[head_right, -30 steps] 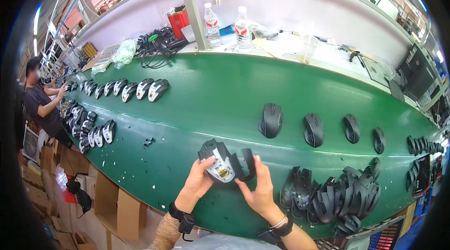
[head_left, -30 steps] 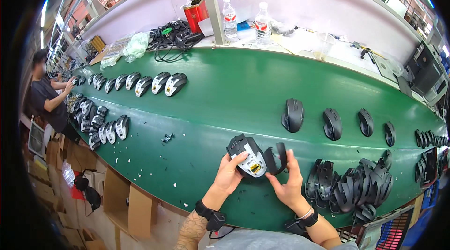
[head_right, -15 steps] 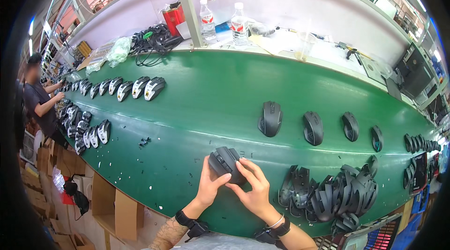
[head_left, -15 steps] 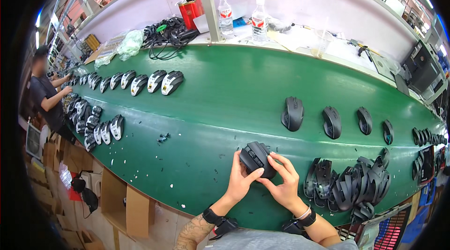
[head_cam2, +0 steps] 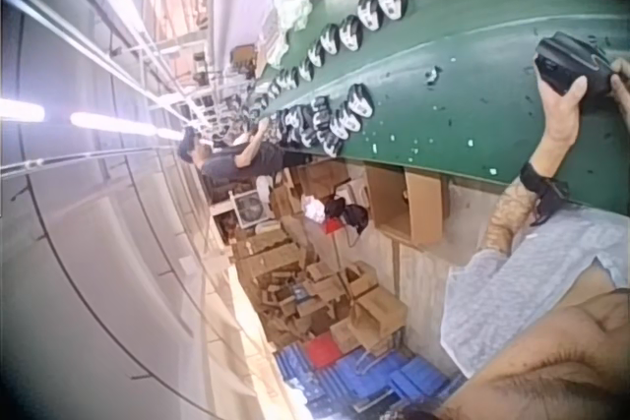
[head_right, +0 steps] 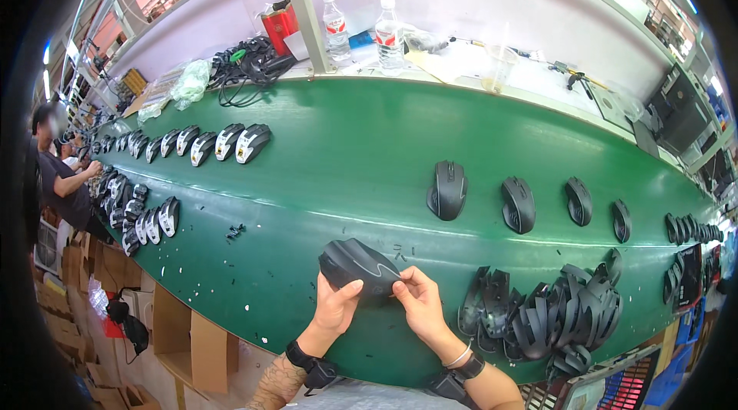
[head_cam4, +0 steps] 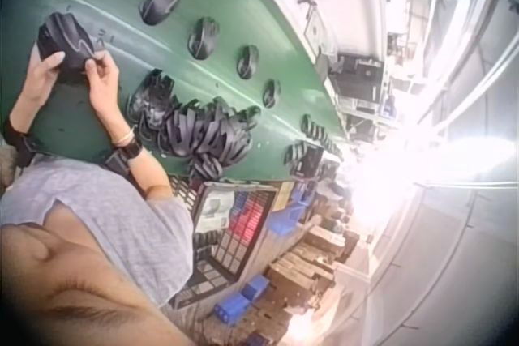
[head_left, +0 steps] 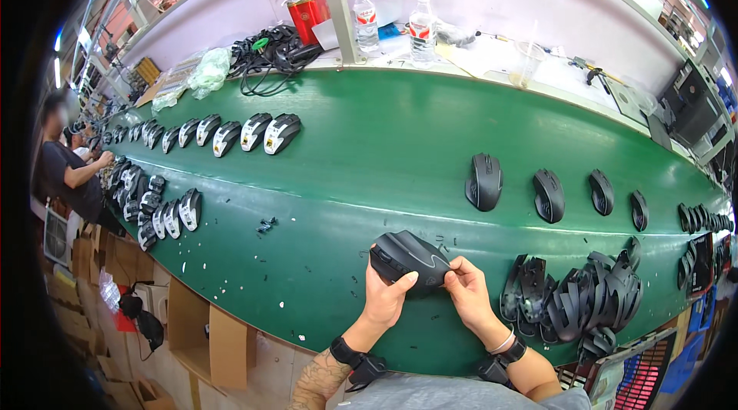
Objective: The person repeatedly picks up a computer mouse and a black plastic shell from a green workbench. They align and snap the shell onto the mouse body, then place the assembled unit back on the table. The process is repeated for multiple units in a continuous assembly loop.
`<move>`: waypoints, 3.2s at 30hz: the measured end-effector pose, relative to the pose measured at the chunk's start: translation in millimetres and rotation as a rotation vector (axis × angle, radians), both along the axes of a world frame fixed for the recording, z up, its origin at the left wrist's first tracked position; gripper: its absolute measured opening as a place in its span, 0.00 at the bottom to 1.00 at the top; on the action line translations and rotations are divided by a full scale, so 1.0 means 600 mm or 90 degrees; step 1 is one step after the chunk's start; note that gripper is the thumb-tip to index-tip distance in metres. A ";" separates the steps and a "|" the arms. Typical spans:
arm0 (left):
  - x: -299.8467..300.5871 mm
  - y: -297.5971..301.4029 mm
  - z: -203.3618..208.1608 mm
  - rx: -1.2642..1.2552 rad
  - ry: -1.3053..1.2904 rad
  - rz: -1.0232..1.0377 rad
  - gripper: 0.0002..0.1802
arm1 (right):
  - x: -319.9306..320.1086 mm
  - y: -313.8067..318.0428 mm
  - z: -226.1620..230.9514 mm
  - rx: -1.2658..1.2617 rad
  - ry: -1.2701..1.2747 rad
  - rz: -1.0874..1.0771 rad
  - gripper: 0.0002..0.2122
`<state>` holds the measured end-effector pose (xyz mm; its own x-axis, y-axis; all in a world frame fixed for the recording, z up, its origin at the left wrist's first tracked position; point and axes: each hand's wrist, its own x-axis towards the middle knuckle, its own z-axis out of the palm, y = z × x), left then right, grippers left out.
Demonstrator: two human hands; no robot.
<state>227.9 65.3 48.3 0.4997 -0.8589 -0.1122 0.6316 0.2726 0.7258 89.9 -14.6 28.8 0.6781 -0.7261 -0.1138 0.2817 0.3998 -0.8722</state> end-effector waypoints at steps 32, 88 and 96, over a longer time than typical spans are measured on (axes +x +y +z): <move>-0.005 0.007 0.016 0.123 -0.331 -0.082 0.12 | -0.012 -0.020 -0.012 0.308 -0.124 0.111 0.17; -0.085 -0.236 0.120 -0.255 -0.897 -0.010 0.08 | -0.038 0.029 0.021 -0.842 0.016 -0.295 0.05; 0.048 -0.093 0.096 -0.139 -0.769 -0.123 0.02 | 0.031 -0.002 -0.082 -0.032 -0.221 -0.074 0.20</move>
